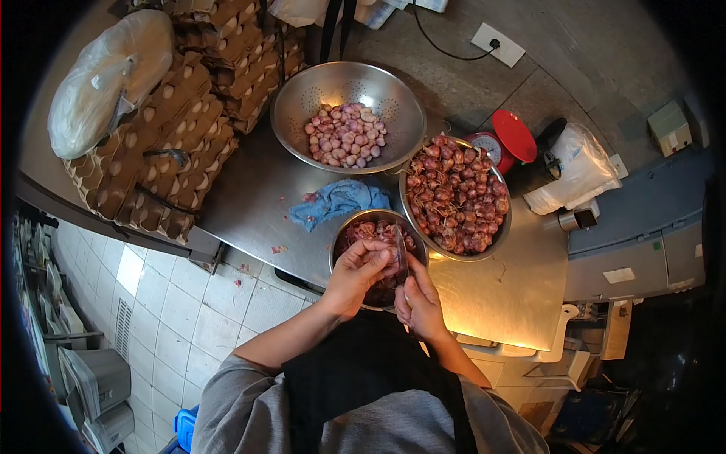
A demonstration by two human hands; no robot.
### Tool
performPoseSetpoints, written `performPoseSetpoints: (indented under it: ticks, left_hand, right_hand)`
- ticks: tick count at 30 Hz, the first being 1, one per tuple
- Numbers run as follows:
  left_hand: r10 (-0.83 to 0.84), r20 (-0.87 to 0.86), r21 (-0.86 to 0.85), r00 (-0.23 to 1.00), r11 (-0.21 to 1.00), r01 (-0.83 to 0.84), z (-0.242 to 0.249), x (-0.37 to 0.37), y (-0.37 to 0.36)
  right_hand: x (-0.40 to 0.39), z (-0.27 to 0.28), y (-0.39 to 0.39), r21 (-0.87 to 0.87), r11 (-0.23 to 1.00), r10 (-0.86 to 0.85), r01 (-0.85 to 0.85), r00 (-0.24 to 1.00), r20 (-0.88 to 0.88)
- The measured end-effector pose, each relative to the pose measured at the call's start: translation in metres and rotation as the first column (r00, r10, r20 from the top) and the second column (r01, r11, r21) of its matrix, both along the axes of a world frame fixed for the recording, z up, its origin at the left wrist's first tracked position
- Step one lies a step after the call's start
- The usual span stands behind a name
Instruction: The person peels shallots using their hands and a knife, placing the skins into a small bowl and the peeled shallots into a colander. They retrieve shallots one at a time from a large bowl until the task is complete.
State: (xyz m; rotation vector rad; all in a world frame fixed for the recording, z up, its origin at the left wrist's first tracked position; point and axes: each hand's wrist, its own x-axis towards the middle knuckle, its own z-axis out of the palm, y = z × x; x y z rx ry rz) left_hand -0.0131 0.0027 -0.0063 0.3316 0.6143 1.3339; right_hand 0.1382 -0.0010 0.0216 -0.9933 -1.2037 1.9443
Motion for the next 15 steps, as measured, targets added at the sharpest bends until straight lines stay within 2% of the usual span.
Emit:
performPoseSetpoints:
  ticks: [5,15]
  left_hand:
    - [-0.023,-0.059,0.019,0.998,1.0,0.025,0.003,-0.006,0.005]
    - [0.093,-0.415,0.277,0.905,0.96,0.029,0.024,-0.014,0.013]
  right_hand:
    - [0.0,0.007,0.002,-0.066,0.998,0.007,-0.008,1.0,-0.019]
    - [0.008,0.015,0.009,-0.073,0.995,0.062,-0.066,0.997,-0.047]
